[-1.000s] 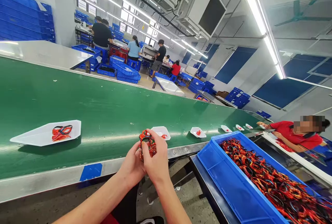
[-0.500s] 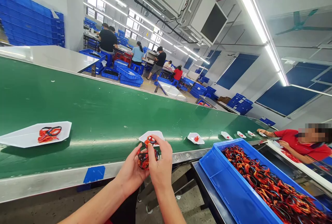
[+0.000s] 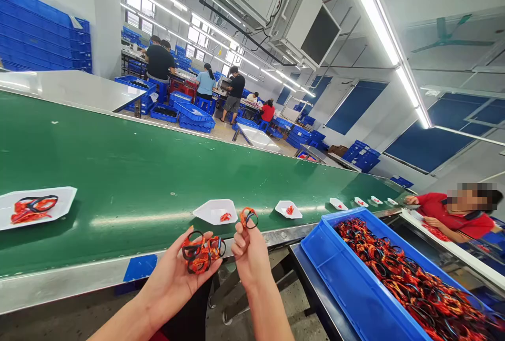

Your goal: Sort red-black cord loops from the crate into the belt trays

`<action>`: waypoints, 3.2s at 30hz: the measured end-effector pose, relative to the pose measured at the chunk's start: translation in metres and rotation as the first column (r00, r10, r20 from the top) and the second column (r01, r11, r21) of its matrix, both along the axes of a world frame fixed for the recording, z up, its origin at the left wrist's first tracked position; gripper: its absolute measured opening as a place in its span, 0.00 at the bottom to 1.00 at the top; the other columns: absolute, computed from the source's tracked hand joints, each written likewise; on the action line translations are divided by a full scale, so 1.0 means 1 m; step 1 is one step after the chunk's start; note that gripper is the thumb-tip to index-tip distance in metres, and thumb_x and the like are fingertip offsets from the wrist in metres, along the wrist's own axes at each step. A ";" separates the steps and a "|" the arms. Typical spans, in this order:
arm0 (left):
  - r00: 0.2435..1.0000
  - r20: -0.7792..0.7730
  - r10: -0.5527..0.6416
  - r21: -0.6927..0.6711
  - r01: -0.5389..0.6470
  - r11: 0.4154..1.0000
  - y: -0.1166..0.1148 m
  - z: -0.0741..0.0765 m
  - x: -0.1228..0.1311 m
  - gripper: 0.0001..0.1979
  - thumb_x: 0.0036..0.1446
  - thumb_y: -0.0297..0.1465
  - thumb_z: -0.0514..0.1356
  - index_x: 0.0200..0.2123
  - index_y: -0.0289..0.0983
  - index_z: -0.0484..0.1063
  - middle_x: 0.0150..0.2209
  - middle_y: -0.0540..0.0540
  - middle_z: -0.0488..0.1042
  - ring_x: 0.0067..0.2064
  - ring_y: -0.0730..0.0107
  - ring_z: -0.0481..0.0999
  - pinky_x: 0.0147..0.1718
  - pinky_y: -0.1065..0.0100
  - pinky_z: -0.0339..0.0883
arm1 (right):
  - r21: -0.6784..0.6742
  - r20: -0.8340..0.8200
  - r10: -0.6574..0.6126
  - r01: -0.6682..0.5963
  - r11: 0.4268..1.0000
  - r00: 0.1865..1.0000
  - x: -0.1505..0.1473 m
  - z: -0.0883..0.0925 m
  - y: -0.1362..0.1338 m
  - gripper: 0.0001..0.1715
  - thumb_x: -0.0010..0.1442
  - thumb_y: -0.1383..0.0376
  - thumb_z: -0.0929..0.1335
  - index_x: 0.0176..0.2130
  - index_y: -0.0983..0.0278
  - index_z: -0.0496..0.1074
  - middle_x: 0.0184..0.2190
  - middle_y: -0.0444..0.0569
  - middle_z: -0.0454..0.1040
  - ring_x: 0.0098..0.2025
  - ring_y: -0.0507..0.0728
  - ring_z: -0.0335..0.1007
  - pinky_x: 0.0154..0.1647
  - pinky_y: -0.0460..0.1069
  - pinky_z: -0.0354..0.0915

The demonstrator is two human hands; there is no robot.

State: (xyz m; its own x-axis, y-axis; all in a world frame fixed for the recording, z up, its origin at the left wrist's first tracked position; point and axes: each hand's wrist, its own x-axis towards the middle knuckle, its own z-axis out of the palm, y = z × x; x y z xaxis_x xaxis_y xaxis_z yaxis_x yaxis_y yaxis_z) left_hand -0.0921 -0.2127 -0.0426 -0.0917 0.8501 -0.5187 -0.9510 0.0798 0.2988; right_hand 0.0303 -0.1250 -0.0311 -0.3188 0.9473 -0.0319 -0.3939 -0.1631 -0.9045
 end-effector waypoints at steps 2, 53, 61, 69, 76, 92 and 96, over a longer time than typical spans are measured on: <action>1.000 0.000 0.003 0.001 -0.003 1.000 -0.002 0.000 -0.002 0.15 0.56 0.33 0.59 0.43 0.29 0.72 0.44 0.35 0.75 0.39 0.57 0.78 0.42 0.53 0.74 | -0.212 -0.304 0.155 -0.225 0.951 0.940 0.003 -0.002 0.002 0.09 0.55 0.63 0.69 0.31 0.64 0.65 0.21 0.36 0.59 0.15 0.42 0.44 0.12 0.37 0.44; 0.990 -0.140 -0.023 0.001 0.023 1.000 -0.006 0.002 0.006 0.14 0.54 0.33 0.61 0.42 0.29 0.73 0.42 0.36 0.75 0.36 0.65 0.76 0.40 0.58 0.75 | -0.387 -0.355 0.147 -0.289 0.876 0.923 0.004 0.013 -0.031 0.15 0.47 0.63 0.73 0.27 0.66 0.63 0.21 0.36 0.57 0.16 0.40 0.39 0.11 0.34 0.41; 0.989 -0.150 -0.007 0.003 0.008 1.000 -0.005 0.000 0.006 0.11 0.53 0.29 0.62 0.40 0.31 0.75 0.42 0.38 0.75 0.35 0.66 0.76 0.37 0.60 0.77 | -0.398 -0.282 0.016 -0.133 0.908 0.959 0.004 0.001 -0.027 0.14 0.49 0.62 0.73 0.28 0.67 0.65 0.21 0.37 0.58 0.15 0.40 0.42 0.10 0.35 0.42; 0.994 -0.104 -0.017 -0.007 0.016 1.000 -0.005 -0.004 0.006 0.09 0.52 0.23 0.61 0.39 0.30 0.76 0.44 0.37 0.75 0.36 0.65 0.77 0.34 0.65 0.78 | -0.153 0.027 -0.106 0.108 0.982 0.994 0.001 -0.018 -0.008 0.19 0.50 0.53 0.71 0.30 0.66 0.68 0.23 0.39 0.61 0.15 0.42 0.44 0.11 0.39 0.43; 0.993 -0.116 -0.010 -0.014 0.008 1.000 -0.004 0.001 0.004 0.11 0.53 0.23 0.60 0.41 0.29 0.75 0.45 0.35 0.74 0.36 0.65 0.77 0.34 0.65 0.77 | 0.162 0.374 -0.148 0.093 0.982 0.916 0.011 -0.005 0.013 0.31 0.52 0.54 0.68 0.53 0.63 0.64 0.41 0.50 0.71 0.23 0.47 0.64 0.16 0.42 0.60; 0.943 -0.316 -0.102 0.128 0.149 0.980 -0.012 0.002 0.011 0.19 0.53 0.26 0.61 0.50 0.38 0.70 0.48 0.40 0.74 0.48 0.60 0.74 0.50 0.56 0.70 | 0.409 0.642 -0.177 -0.138 0.902 0.746 0.018 -0.005 -0.042 0.08 0.58 0.61 0.66 0.33 0.63 0.73 0.28 0.43 0.72 0.26 0.50 0.61 0.27 0.45 0.59; 0.930 -0.344 -0.127 0.117 0.177 0.977 -0.010 0.000 0.013 0.17 0.52 0.27 0.62 0.48 0.37 0.71 0.50 0.41 0.73 0.48 0.60 0.74 0.50 0.55 0.70 | 0.508 0.623 -0.269 -0.118 0.853 0.734 0.021 -0.004 -0.048 0.06 0.59 0.63 0.66 0.33 0.62 0.72 0.30 0.43 0.71 0.26 0.49 0.61 0.27 0.45 0.59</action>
